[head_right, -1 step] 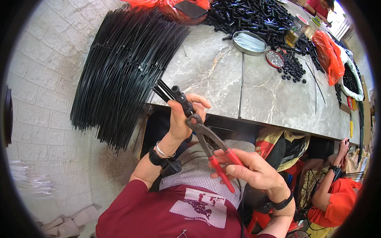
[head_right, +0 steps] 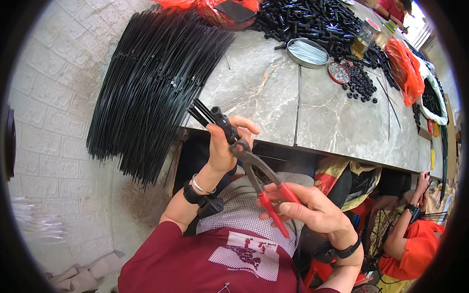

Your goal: Manually assemble umbrella frame components by attaching tips to ribs using pliers and small parts.

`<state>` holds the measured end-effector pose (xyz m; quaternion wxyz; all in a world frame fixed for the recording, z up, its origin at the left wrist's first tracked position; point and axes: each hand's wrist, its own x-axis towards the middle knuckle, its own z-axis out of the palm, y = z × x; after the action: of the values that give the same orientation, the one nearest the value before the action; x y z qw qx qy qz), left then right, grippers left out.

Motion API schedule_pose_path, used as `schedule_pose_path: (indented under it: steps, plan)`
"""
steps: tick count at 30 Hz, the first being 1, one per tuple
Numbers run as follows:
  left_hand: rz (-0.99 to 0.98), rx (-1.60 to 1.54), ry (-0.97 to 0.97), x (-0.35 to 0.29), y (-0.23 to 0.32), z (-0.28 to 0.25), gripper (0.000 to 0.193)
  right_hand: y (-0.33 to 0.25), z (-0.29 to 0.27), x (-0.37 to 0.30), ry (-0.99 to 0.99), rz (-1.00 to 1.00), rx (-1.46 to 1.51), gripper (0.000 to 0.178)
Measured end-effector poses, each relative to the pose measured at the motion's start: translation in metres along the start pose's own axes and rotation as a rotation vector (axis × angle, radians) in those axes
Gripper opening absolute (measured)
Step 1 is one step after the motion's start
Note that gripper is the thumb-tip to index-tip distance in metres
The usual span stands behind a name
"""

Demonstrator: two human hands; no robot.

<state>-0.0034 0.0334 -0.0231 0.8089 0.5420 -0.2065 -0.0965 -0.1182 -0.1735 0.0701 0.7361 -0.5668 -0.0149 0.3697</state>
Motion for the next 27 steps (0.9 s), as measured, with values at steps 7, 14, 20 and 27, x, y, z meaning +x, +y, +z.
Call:
schedule_pose_path:
  steps: [7,14,20,27]
  plan:
    - [-0.034,0.036,0.041,-0.009,0.002,-0.001,0.103,-0.001,-0.001,0.004,-0.045,-0.011,0.031,0.048]
    - [-0.032,0.098,0.018,-0.015,0.005,-0.005,0.102,-0.010,0.007,-0.003,-0.032,0.066,0.072,0.039]
    - [-0.045,0.109,-0.024,-0.021,0.006,-0.011,0.102,-0.011,0.018,-0.004,-0.013,0.172,0.011,0.030]
    - [-0.032,0.105,0.030,-0.022,0.011,-0.010,0.100,-0.007,0.023,0.000,0.018,0.202,-0.051,0.025]
